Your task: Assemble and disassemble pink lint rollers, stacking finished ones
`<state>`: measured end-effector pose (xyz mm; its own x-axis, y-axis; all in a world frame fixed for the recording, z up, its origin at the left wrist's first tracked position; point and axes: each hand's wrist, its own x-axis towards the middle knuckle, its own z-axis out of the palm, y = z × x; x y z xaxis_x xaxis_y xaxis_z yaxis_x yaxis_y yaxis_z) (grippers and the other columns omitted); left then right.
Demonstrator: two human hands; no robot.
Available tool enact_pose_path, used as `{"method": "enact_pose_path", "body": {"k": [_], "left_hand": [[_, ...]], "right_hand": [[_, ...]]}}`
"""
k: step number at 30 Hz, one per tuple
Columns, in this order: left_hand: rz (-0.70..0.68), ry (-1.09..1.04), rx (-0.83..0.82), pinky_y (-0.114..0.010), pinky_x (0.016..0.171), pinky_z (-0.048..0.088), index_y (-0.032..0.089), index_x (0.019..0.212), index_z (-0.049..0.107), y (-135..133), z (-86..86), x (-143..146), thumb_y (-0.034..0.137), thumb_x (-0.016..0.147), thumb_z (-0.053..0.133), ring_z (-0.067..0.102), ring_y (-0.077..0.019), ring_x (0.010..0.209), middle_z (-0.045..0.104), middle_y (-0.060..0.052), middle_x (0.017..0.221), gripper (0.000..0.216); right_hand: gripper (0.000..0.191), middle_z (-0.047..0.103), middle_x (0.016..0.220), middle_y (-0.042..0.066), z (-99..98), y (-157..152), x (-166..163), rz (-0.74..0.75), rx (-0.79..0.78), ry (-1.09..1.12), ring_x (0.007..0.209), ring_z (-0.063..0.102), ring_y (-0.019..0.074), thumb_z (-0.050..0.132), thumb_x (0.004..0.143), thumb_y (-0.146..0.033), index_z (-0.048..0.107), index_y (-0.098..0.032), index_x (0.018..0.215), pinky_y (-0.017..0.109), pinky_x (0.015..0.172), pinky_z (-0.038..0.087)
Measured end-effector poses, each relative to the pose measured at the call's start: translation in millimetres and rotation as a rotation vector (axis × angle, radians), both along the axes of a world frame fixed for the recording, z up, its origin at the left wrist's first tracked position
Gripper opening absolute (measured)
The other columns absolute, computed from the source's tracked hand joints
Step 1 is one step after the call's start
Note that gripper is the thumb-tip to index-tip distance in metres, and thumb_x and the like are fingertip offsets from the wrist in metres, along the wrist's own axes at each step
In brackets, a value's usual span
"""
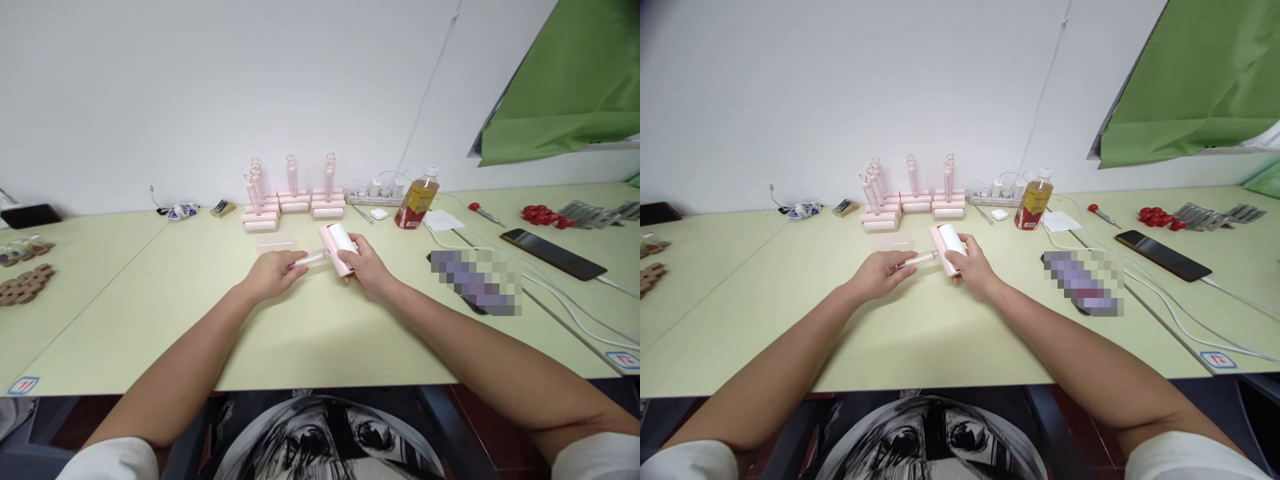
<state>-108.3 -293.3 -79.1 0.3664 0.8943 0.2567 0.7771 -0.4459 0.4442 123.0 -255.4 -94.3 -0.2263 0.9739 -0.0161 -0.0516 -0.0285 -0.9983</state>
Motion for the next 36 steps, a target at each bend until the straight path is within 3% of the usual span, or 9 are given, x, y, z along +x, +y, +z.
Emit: {"method": "enact_pose_path", "body": {"k": [10,14,17,22,26,29,32,34,36], "left_hand": [[-0.02,0.108,0.098,-0.03,0.067,0.043,0.02,0.124,0.064,-0.7,-3.5,-0.5,0.046,0.094,0.045,0.064,-0.0197,0.072,0.072,-0.006,0.087,0.044],[0.013,-0.114,0.028,-0.029,0.069,0.044,0.019,0.121,0.064,0.4,-5.1,7.0,0.048,0.092,0.05,0.06,-0.0166,0.072,0.07,-0.005,0.091,0.044],[0.047,-0.384,0.013,-0.027,0.068,0.044,0.017,0.115,0.064,0.0,-8.6,20.2,0.051,0.092,0.049,0.056,-0.0149,0.071,0.064,-0.002,0.081,0.043],[-0.009,-0.52,-0.077,-0.029,0.076,0.047,0.018,0.125,0.059,-10.0,-14.8,45.7,0.051,0.095,0.045,0.06,-0.0176,0.082,0.068,-0.005,0.093,0.046],[-0.185,-0.33,-0.069,-0.033,0.088,0.047,0.023,0.137,0.052,-11.0,-16.4,48.0,0.048,0.099,0.038,0.061,-0.0208,0.099,0.067,-0.007,0.11,0.048],[-0.047,-0.196,0.084,-0.038,0.096,0.045,0.019,0.119,0.065,7.5,-18.4,23.7,0.045,0.098,0.038,0.058,-0.0238,0.104,0.065,-0.011,0.109,0.044],[0.304,-0.067,0.2,-0.048,0.105,0.038,0.017,0.122,0.064,32.4,-21.5,-17.2,0.038,0.091,0.049,0.05,-0.0316,0.12,0.058,-0.016,0.126,0.04],[0.464,0.008,0.144,-0.056,0.106,0.036,0.02,0.132,0.058,43.9,-23.9,-42.0,0.037,0.085,0.057,0.041,-0.0384,0.13,0.046,-0.016,0.143,0.05],[0.481,0.03,0.054,-0.058,0.107,0.035,0.023,0.135,0.055,49.6,-26.5,-57.6,0.036,0.082,0.059,0.037,-0.0403,0.134,0.041,-0.014,0.148,0.055]], "right_hand": [[0.048,0.055,0.082,-0.003,-4.0,-7.9,-6.8,0.004,-0.047,0.03,0.056,0.051,0.0132,0.067,0.072,-0.03,0.044,-0.027,0.114,0.022,0.035,0.039],[0.042,0.062,0.087,0.002,7.0,-6.2,-1.3,0.13,-0.111,0.245,0.062,0.055,0.0165,0.06,0.078,-0.052,0.052,-0.024,0.109,0.029,0.047,0.048],[0.058,0.067,0.097,0.01,13.8,-7.7,1.4,0.285,-0.089,0.374,0.074,0.06,0.0206,0.04,0.084,-0.071,0.06,-0.021,0.105,0.035,0.061,0.052],[0.038,0.066,0.094,0.006,-1.6,-14.4,-9.3,0.238,0.111,0.151,0.08,0.057,0.0169,0.072,0.075,-0.047,0.064,-0.021,0.101,0.028,0.065,0.049],[0.029,0.062,0.08,0.003,-11.9,-10.6,-13.2,0.099,0.104,0.111,0.071,0.056,0.0153,0.07,0.077,-0.046,0.061,-0.019,0.085,0.027,0.059,0.046],[0.026,0.062,0.073,0.003,-7.8,-4.6,-8.3,0.058,-0.038,0.136,0.063,0.056,0.0155,0.067,0.077,-0.042,0.056,-0.019,0.078,0.027,0.053,0.045],[0.02,0.06,0.064,0.002,-0.8,-2.7,-3.5,0.042,-0.17,0.152,0.054,0.053,0.0138,0.063,0.076,-0.036,0.055,-0.019,0.081,0.024,0.045,0.039],[0.019,0.056,0.056,-0.001,1.9,-4.1,-2.4,0.127,-0.254,0.153,0.046,0.046,0.0116,0.06,0.076,-0.035,0.056,-0.019,0.084,0.023,0.041,0.035],[0.018,0.052,0.051,-0.004,2.2,-6.5,-2.9,0.27,-0.35,0.147,0.04,0.039,0.0101,0.057,0.077,-0.036,0.055,-0.019,0.084,0.022,0.037,0.03]]}}
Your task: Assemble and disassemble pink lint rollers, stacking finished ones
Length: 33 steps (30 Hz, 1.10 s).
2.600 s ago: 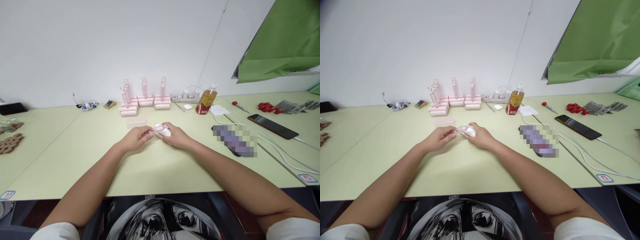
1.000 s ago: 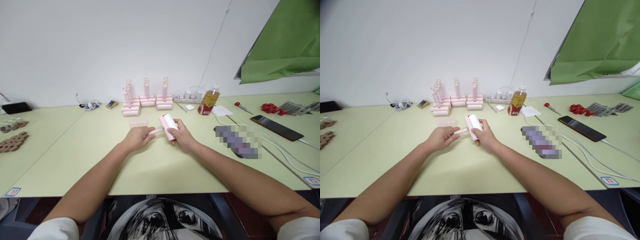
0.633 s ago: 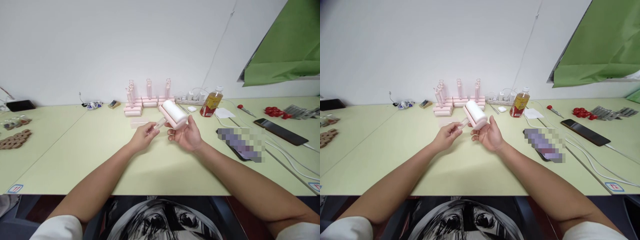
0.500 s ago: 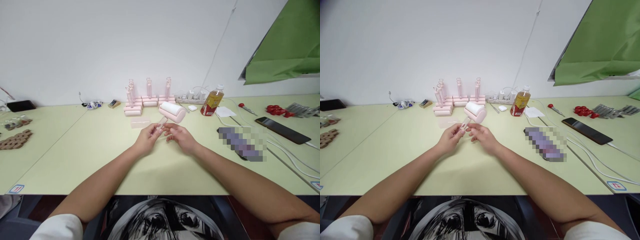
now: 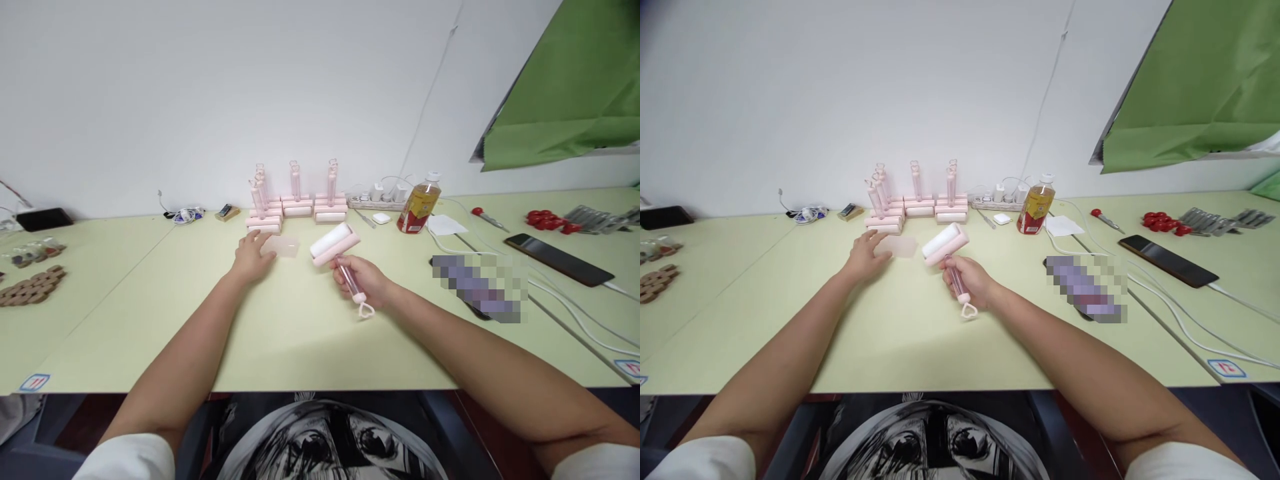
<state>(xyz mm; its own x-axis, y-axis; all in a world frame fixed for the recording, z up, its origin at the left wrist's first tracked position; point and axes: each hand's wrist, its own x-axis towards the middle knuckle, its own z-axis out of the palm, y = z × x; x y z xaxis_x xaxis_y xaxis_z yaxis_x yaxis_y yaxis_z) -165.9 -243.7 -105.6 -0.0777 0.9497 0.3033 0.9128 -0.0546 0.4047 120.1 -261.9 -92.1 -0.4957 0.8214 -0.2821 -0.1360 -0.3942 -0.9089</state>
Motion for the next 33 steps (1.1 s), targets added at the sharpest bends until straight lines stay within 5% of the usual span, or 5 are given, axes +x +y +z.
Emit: {"method": "enact_pose_path", "body": {"k": [5,14,20,24,33], "left_hand": [[-0.116,-0.079,-0.027,-0.047,0.103,0.043,0.019,0.125,0.057,1.0,-2.7,-2.4,0.036,0.079,0.059,0.053,-0.0305,0.119,0.049,-0.014,0.132,0.049],[-0.148,-0.188,-0.04,-0.039,0.087,0.047,0.021,0.106,0.058,-2.8,2.1,5.4,0.037,0.071,0.069,0.059,-0.0252,0.097,0.063,-0.008,0.114,0.04],[-0.23,-0.774,0.006,-0.031,0.075,0.048,0.017,0.105,0.058,-4.1,0.2,21.5,0.052,0.074,0.067,0.058,-0.0151,0.081,0.064,-0.005,0.096,0.048],[-0.342,-0.992,-0.065,-0.027,0.072,0.048,0.018,0.11,0.057,-12.0,2.9,35.6,0.056,0.071,0.071,0.058,-0.0128,0.079,0.063,-0.004,0.095,0.057],[-0.488,-1.09,-0.195,-0.029,0.073,0.051,0.015,0.112,0.066,-18.4,2.4,42.0,0.046,0.069,0.08,0.061,-0.0168,0.086,0.067,-0.009,0.108,0.054]], "right_hand": [[0.018,0.051,0.048,-0.004,-4.9,-4.3,-2.5,0.233,-0.038,-0.008,0.036,0.033,0.009,0.057,0.077,-0.036,0.054,-0.019,0.083,0.021,0.035,0.022],[0.02,0.051,0.049,-0.004,-8.2,-3.0,-1.2,0.324,-0.066,-0.002,0.037,0.032,0.0081,0.058,0.078,-0.037,0.056,-0.018,0.083,0.02,0.035,0.022],[0.018,0.051,0.049,-0.005,-10.9,-1.4,-0.7,0.354,-0.079,0.013,0.036,0.031,0.0077,0.056,0.079,-0.036,0.055,-0.019,0.083,0.02,0.035,0.021],[0.018,0.051,0.049,-0.005,-11.5,-1.6,-0.8,0.361,-0.078,0.021,0.036,0.031,0.008,0.055,0.08,-0.037,0.056,-0.019,0.083,0.02,0.035,0.021],[0.018,0.052,0.048,-0.004,-13.1,-2.3,-3.3,0.357,-0.069,0.019,0.034,0.032,0.0086,0.052,0.08,-0.035,0.056,-0.018,0.082,0.021,0.034,0.021]]}}
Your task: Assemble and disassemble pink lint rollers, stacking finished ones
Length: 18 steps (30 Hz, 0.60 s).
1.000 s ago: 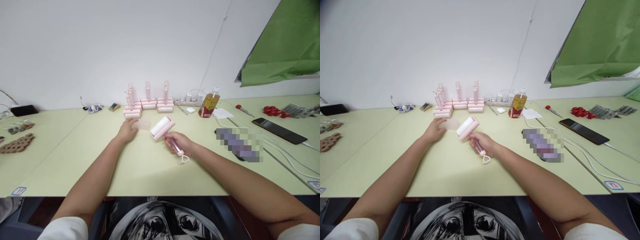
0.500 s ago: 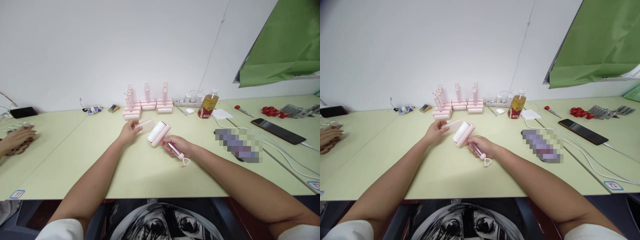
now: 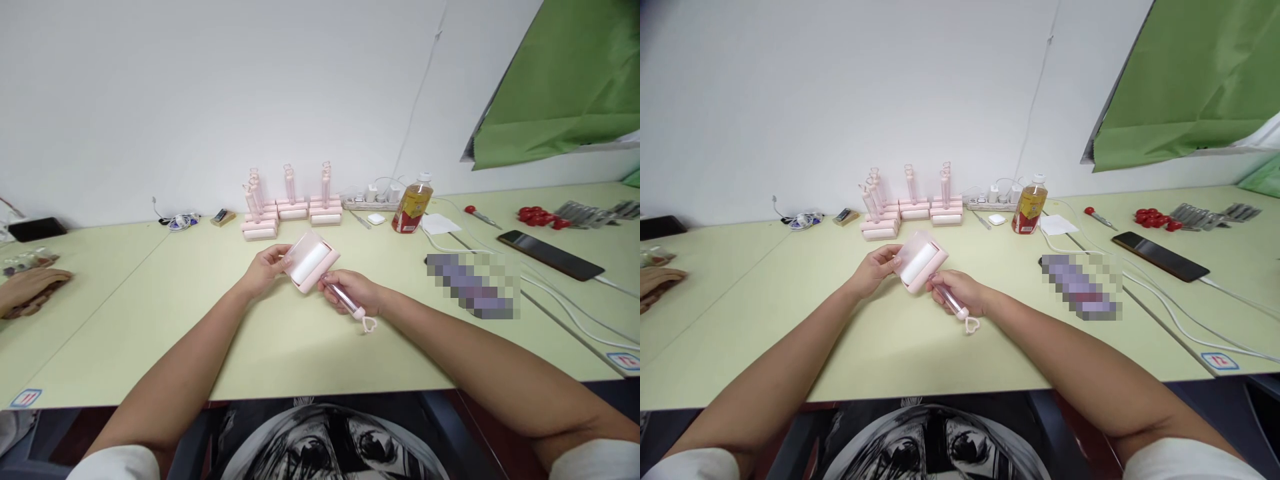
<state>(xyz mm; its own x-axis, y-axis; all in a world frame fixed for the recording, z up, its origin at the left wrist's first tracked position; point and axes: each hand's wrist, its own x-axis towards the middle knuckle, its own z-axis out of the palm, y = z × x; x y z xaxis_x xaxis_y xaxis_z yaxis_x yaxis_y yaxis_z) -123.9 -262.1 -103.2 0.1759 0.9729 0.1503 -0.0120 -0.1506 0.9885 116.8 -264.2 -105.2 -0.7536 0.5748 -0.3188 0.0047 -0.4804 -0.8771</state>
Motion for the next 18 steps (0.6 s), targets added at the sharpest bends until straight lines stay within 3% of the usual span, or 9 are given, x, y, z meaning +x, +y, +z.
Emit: {"method": "enact_pose_path", "body": {"k": [10,18], "left_hand": [[0.021,-0.015,0.029,-0.029,0.074,0.051,0.015,0.108,0.069,-1.8,4.0,-1.7,0.044,0.069,0.081,0.062,-0.0164,0.084,0.07,-0.008,0.102,0.051],[-0.191,-0.02,-0.054,-0.034,0.078,0.052,0.016,0.112,0.067,-6.3,1.5,2.3,0.038,0.071,0.082,0.065,-0.0173,0.081,0.071,-0.008,0.1,0.049]], "right_hand": [[0.016,0.051,0.047,-0.005,0.8,-0.4,-0.8,-0.024,-0.04,0.006,0.033,0.031,0.0083,0.049,0.083,-0.034,0.054,-0.019,0.082,0.021,0.034,0.021],[0.017,0.05,0.046,-0.004,1.2,0.0,0.1,-0.023,-0.022,-0.01,0.033,0.032,0.009,0.047,0.083,-0.033,0.055,-0.018,0.08,0.021,0.033,0.021]]}}
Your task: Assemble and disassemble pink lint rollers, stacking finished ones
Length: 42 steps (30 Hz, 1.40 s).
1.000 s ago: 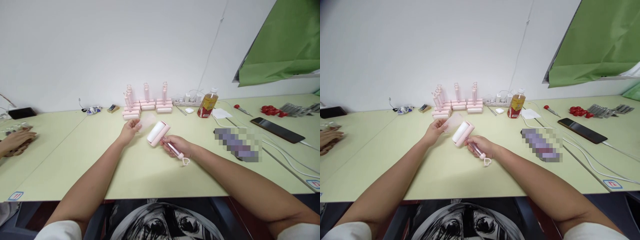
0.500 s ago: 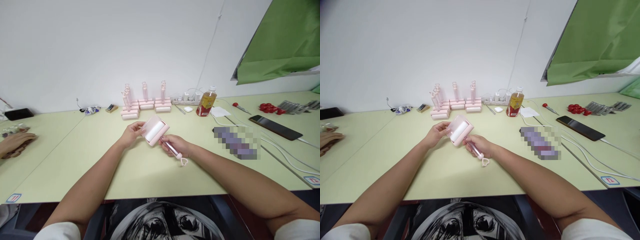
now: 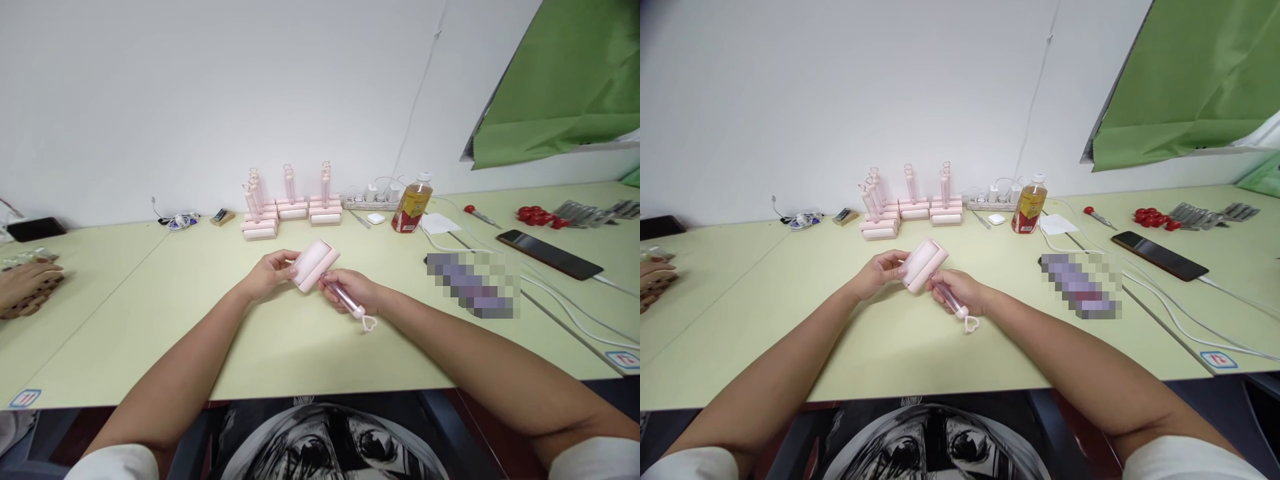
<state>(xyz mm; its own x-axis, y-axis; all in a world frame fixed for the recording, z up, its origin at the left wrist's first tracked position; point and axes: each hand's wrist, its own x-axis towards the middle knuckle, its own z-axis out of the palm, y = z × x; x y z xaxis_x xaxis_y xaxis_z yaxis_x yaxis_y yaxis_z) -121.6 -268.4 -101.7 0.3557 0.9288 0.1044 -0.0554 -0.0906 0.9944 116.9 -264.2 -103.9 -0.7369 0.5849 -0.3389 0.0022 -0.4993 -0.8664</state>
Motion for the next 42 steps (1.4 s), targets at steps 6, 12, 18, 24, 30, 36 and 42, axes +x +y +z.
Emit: {"method": "enact_pose_path", "body": {"k": [6,12,18,24,30,36,42], "left_hand": [[-0.065,0.059,-0.005,-0.036,0.084,0.051,0.016,0.121,0.064,-3.1,1.8,3.2,0.041,0.072,0.079,0.063,-0.0231,0.097,0.067,-0.012,0.116,0.057],[0.034,0.272,0.133,-0.038,0.094,0.046,0.022,0.146,0.039,-5.1,-8.0,13.7,0.04,0.069,0.081,0.054,-0.0253,0.113,0.052,-0.012,0.136,0.09],[0.187,0.323,0.098,-0.031,0.074,0.045,0.018,0.13,0.047,-0.7,-13.7,18.0,0.049,0.079,0.066,0.056,-0.0169,0.082,0.058,-0.002,0.09,0.062],[0.274,0.449,0.161,-0.03,0.073,0.042,0.017,0.103,0.059,6.0,-11.7,20.1,0.053,0.085,0.051,0.055,-0.0183,0.081,0.061,-0.001,0.086,0.041],[0.144,0.606,0.282,-0.029,0.076,0.043,0.019,0.093,0.067,9.6,-12.3,18.3,0.058,0.09,0.041,0.059,-0.0194,0.081,0.067,-0.002,0.083,0.048],[0.314,0.859,0.389,-0.035,0.086,0.042,0.021,0.115,0.065,14.3,-14.2,23.1,0.066,0.092,0.033,0.061,-0.025,0.094,0.07,-0.006,0.099,0.06],[0.483,0.853,0.276,-0.039,0.091,0.044,0.011,0.142,0.045,22.0,-20.6,22.7,0.059,0.092,0.039,0.059,-0.0288,0.109,0.06,-0.018,0.127,0.07]], "right_hand": [[0.02,0.052,0.048,-0.003,-3.7,-1.1,1.4,0.011,0.038,0.0,0.034,0.036,0.0099,0.047,0.087,-0.034,0.056,-0.017,0.082,0.022,0.035,0.026],[0.04,0.061,0.061,0.0,1.7,2.6,2.2,-0.037,-0.02,0.075,0.04,0.047,0.0118,0.036,0.097,-0.05,0.058,-0.017,0.095,0.024,0.04,0.038],[0.051,0.06,0.065,0.002,-2.4,5.0,1.7,-0.125,0.145,0.089,0.044,0.046,0.0129,0.038,0.09,-0.062,0.061,-0.017,0.091,0.028,0.043,0.041],[0.025,0.057,0.073,-0.001,-10.5,8.1,-0.1,-0.563,0.977,-0.274,0.062,0.048,0.0137,0.066,0.077,-0.038,0.06,-0.019,0.093,0.027,0.059,0.04],[0.024,0.051,0.062,-0.002,0.5,17.8,0.5,-0.509,1.171,-0.473,0.059,0.046,0.0158,0.063,0.082,-0.045,0.065,-0.021,0.086,0.028,0.058,0.032],[0.025,0.058,0.062,0.0,0.9,44.8,-9.6,-0.474,1.178,-0.671,0.06,0.051,0.0192,0.067,0.077,-0.048,0.065,-0.023,0.08,0.029,0.058,0.032],[0.036,0.071,0.091,0.011,13.4,94.8,-25.8,-0.435,1.238,-1.078,0.082,0.063,0.0241,0.055,0.085,-0.053,0.068,-0.019,0.091,0.03,0.064,0.037]]}}
